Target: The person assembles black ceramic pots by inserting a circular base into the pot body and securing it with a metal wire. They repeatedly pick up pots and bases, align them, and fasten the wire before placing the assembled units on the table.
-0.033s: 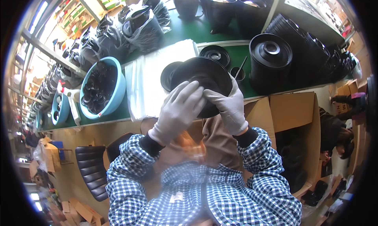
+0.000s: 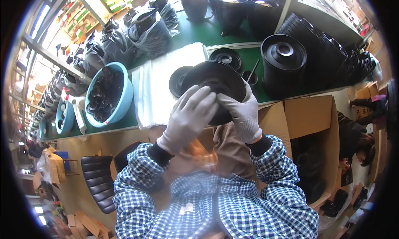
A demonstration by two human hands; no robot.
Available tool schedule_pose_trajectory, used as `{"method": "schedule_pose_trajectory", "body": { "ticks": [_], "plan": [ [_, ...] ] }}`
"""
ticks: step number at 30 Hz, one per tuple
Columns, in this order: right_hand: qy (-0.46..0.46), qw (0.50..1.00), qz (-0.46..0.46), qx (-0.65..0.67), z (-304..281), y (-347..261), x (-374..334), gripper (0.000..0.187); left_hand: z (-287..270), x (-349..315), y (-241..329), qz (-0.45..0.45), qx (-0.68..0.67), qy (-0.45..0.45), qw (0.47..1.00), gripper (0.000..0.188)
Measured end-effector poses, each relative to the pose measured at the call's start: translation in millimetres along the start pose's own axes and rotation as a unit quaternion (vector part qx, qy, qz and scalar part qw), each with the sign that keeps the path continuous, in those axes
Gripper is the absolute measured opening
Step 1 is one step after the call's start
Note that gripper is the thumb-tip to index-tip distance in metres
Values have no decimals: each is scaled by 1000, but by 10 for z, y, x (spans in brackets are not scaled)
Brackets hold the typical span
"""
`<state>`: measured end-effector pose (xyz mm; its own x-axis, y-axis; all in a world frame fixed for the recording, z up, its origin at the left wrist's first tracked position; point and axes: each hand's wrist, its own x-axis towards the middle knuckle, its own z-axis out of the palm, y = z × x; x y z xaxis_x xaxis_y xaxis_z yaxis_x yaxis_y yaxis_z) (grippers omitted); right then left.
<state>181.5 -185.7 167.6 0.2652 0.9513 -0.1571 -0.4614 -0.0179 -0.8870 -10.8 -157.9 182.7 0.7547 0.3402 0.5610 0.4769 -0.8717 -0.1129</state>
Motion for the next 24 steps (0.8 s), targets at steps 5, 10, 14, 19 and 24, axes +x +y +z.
{"method": "schedule_pose_trajectory", "body": {
  "ticks": [5,10,14,19,24],
  "plan": [
    [-26,999,-36,22,-213,-58,-167,72,-35,173,258,-62,-38,83,994,33],
    [-43,992,-113,36,-251,-102,-240,74,42,312,364,-352,-240,221,877,77],
    [-41,984,-171,-1,-233,-116,-239,71,92,284,354,-473,-488,96,727,88],
    [-22,997,-74,7,-286,-166,-138,61,123,226,285,-441,-500,108,738,82],
    [-32,994,-99,-31,-345,-178,-39,55,160,225,212,-483,-611,83,621,76]
  ]
}}
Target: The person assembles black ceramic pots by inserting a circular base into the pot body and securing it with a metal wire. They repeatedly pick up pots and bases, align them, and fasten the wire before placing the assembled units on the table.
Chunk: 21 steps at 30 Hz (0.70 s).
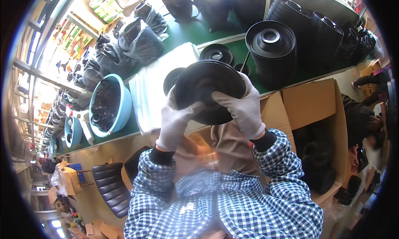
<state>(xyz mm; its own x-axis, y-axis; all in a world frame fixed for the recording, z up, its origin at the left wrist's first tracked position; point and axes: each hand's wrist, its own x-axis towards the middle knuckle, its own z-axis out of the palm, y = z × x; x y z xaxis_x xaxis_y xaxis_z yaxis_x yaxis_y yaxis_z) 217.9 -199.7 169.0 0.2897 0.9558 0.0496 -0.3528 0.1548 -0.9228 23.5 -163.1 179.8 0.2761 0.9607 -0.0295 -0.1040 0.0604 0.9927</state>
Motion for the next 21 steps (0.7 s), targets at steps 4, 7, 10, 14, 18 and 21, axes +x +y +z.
{"method": "schedule_pose_trajectory", "body": {
  "ticks": [4,7,10,14,18,21],
  "plan": [
    [3,1000,7,-31,-51,15,46,57,9,62,-52,-1,-1,-11,1000,73],
    [4,998,-17,-59,-55,4,33,61,12,95,-77,17,28,-18,999,72],
    [15,995,-27,-93,-13,-22,-23,63,-12,86,-77,25,47,-20,998,72],
    [15,990,-18,-139,74,-62,-81,65,-97,4,-95,45,11,-18,999,73],
    [-3,984,-35,-174,156,-61,-82,62,-135,-132,-143,68,-42,10,997,71],
    [53,976,-146,-150,270,-31,-46,60,3,-264,-142,193,30,81,977,70]
  ]
}}
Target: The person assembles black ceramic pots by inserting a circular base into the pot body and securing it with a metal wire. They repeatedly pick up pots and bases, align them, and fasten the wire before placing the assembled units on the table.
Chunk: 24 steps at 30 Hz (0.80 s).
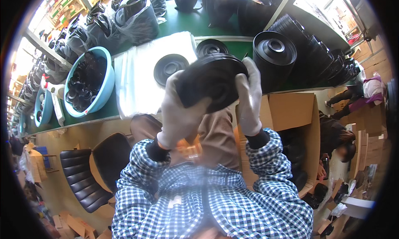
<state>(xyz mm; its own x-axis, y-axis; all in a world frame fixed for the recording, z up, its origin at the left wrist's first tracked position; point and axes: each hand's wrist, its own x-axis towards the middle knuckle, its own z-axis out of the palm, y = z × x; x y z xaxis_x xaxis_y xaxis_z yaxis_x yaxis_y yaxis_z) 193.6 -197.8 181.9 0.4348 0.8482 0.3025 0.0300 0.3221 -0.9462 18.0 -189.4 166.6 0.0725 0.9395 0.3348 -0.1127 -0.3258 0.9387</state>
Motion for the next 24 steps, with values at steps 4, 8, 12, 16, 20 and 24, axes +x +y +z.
{"method": "schedule_pose_trajectory", "body": {
  "ticks": [4,8,12,16,20,24],
  "plan": [
    [124,988,-41,77,176,-29,62,70,287,-116,101,135,88,8,987,78],
    [211,961,-171,-44,275,-92,108,75,424,-182,92,158,74,30,984,68],
    [186,968,-171,-4,273,-142,128,63,437,-245,12,153,54,39,986,67],
    [137,917,-287,-240,154,-134,289,45,417,-170,50,129,22,44,990,72],
    [-100,944,-184,-257,-168,-120,405,39,180,149,110,-25,-89,33,995,71],
    [-83,855,-227,-458,-543,-143,519,35,34,327,-43,-117,-97,-113,982,81]
  ]
}}
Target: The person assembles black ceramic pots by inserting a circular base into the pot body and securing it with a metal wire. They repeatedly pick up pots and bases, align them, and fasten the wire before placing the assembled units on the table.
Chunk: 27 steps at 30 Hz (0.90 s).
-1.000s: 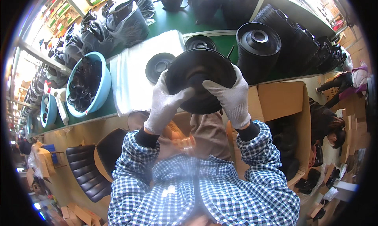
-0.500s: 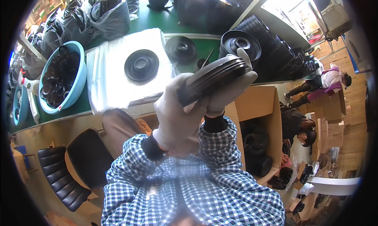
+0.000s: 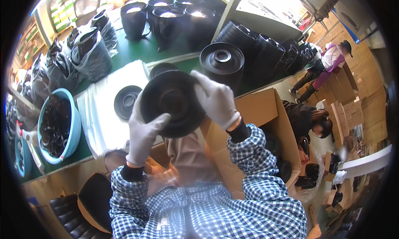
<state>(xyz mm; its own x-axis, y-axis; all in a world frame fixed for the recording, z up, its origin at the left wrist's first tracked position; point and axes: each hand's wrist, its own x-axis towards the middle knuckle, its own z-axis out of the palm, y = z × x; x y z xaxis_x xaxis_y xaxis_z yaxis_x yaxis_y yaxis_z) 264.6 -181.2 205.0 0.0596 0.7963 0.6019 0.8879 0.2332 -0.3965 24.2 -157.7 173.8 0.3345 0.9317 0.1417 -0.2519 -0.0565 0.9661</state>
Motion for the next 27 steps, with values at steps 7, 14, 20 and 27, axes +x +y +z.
{"method": "schedule_pose_trajectory", "body": {
  "ticks": [7,14,20,27],
  "plan": [
    [135,943,91,-290,-457,1404,927,29,-91,-132,-383,-11,24,21,999,51],
    [-36,955,293,-37,-430,2149,827,35,-361,-214,-671,-99,97,-34,990,46],
    [3,886,380,266,-721,2030,445,52,55,285,-838,-134,45,-129,982,55],
    [240,516,580,583,14,1238,-810,69,671,1698,-1129,-189,-201,-108,955,57]
  ]
}}
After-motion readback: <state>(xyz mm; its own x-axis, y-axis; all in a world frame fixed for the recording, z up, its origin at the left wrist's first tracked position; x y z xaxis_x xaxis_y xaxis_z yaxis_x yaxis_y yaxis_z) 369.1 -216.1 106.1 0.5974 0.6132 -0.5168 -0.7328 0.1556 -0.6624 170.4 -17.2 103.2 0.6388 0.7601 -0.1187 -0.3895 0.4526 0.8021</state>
